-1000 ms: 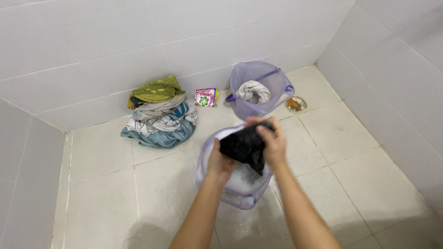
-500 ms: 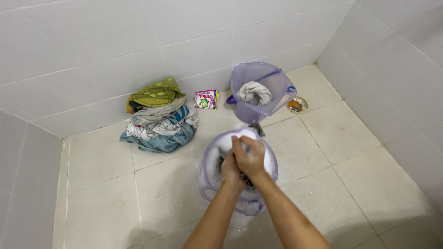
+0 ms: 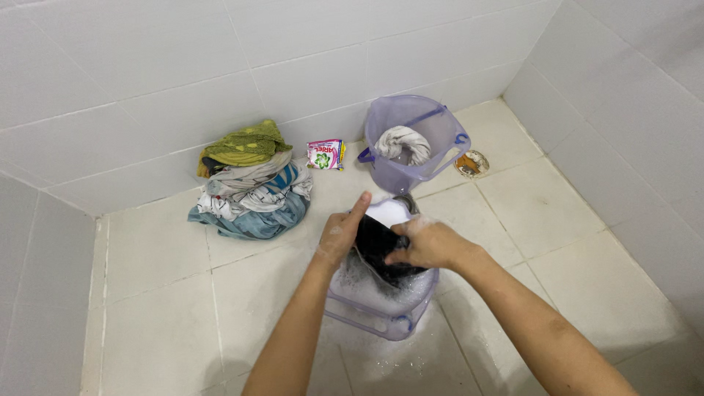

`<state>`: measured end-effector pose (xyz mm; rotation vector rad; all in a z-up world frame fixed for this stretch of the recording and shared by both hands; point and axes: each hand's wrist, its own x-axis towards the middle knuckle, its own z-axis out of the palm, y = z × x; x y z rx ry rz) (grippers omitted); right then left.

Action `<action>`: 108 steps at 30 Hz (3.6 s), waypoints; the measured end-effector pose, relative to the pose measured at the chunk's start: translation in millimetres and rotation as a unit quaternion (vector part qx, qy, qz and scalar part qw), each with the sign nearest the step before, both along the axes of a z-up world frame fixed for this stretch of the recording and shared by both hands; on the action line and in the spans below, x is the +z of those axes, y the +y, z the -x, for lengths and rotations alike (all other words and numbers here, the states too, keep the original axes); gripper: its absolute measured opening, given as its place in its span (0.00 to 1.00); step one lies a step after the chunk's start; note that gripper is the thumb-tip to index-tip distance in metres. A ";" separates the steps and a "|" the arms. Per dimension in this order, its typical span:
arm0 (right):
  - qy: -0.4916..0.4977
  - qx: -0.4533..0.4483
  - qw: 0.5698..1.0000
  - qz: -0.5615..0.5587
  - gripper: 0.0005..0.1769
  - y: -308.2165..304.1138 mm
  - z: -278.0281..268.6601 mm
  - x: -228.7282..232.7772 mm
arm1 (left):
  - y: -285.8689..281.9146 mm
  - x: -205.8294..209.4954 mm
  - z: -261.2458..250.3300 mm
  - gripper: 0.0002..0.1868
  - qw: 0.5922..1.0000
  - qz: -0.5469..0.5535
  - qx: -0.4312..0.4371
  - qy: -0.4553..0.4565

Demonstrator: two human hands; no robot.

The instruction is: The person washes clothes in a bucket by hand, rubbing and scrubbing the fabric in soapy water.

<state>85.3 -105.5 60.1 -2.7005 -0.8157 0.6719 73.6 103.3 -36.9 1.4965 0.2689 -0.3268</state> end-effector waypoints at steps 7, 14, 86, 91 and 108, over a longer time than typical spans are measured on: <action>0.080 -0.193 0.942 -0.264 0.21 -2.8 -16.0 -1.0 | -76.9 -9.7 53.4 0.26 0.954 0.025 0.182 -0.239; 0.239 -0.297 0.716 -0.585 0.20 -6.8 -13.4 -0.9 | -113.4 -12.6 67.1 0.23 0.927 -0.147 0.209 -0.276; 0.180 -0.092 0.972 0.117 0.49 20.0 8.6 -220.8 | -44.7 -224.1 22.3 0.30 0.669 -0.496 -0.529 0.162; 0.177 -0.082 0.971 0.140 0.42 16.6 -0.1 -242.6 | -35.2 -241.9 26.2 0.26 0.668 -0.489 -0.537 0.161; -0.004 -0.117 0.986 -0.115 0.19 -8.6 -33.0 -196.4 | 35.1 -170.2 -11.5 0.20 0.857 -0.360 -0.369 -0.021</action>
